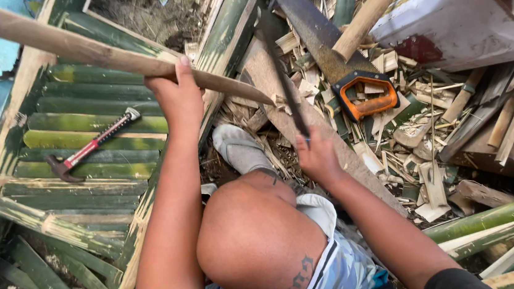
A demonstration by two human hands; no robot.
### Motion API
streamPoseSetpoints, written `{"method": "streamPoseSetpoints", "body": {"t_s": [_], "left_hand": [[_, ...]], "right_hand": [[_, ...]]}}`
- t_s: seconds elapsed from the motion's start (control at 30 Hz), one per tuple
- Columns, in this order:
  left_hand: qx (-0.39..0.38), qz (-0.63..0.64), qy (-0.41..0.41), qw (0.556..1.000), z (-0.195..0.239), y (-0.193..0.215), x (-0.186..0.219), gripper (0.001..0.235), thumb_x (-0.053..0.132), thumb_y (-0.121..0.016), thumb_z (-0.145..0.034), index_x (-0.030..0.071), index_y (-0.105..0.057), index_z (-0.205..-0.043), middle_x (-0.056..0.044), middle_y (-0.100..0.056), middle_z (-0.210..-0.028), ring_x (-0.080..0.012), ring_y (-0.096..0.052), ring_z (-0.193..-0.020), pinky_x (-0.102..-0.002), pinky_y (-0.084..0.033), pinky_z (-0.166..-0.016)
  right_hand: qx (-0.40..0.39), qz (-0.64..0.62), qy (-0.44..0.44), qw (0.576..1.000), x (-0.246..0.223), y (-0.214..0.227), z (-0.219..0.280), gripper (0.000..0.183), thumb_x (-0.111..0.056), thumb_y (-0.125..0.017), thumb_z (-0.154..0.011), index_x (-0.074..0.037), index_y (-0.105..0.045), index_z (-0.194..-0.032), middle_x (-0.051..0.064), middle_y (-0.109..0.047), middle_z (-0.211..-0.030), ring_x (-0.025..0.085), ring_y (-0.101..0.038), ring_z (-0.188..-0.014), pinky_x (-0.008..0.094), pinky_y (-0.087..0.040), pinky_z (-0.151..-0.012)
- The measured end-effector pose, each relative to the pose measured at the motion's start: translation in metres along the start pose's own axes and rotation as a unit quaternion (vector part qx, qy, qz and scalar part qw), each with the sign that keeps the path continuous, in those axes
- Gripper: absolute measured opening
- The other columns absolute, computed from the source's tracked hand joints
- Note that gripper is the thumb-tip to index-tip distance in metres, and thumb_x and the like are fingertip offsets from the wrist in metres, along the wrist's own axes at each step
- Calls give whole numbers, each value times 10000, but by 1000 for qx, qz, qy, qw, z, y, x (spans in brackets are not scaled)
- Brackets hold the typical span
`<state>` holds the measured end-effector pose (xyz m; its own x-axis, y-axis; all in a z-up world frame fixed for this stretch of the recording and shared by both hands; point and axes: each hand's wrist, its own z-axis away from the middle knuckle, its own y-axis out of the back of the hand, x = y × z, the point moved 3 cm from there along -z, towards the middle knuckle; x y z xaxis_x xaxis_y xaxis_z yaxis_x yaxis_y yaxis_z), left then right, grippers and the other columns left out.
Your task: The person sits on the ground and uses a hand saw to cut a bamboo pole, then uses a knife to shape the end into a rounded point. They then use a hammer to drive nails into the bamboo piece, securing it to a bamboo frame.
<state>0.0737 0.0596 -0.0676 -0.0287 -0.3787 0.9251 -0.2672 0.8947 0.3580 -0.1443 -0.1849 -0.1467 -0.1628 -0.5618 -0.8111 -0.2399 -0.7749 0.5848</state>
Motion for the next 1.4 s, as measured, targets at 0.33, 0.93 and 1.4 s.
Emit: {"method": "streamPoseSetpoints", "body": {"t_s": [0.33, 0.93, 1.4], "left_hand": [[13, 67, 155, 986, -20, 1, -25, 632, 372, -677, -970, -68, -321, -1253, -220, -557, -1227, -257, -723, -931, -367, -642, -593], [112, 39, 362, 924, -7, 21, -24, 721, 392, -655, -928, -124, -319, -1304, -259, -599, -1263, -313, -761, -958, -368, -632, -575], [107, 163, 333, 923, 17, 46, -42, 680, 348, -617, -952, -61, -242, -1346, -235, -494, -1341, -321, -667, -1104, -478, -642, -734]], "right_hand": [[34, -23, 61, 997, 1, 12, 6, 277, -259, -581, -1023, -27, -553, -1171, 256, -653, -728, 466, -657, -642, 535, -515, -578], [-77, 110, -46, 990, 15, 0, 40, 320, -294, -560, -1043, -6, -509, -1173, 293, -676, -779, 515, -662, -719, 595, -512, -631], [-58, 102, -220, 968, 79, 31, 94, 334, -377, -529, -1024, -58, -532, -1123, 301, -681, -822, 532, -664, -825, 599, -509, -715]]}}
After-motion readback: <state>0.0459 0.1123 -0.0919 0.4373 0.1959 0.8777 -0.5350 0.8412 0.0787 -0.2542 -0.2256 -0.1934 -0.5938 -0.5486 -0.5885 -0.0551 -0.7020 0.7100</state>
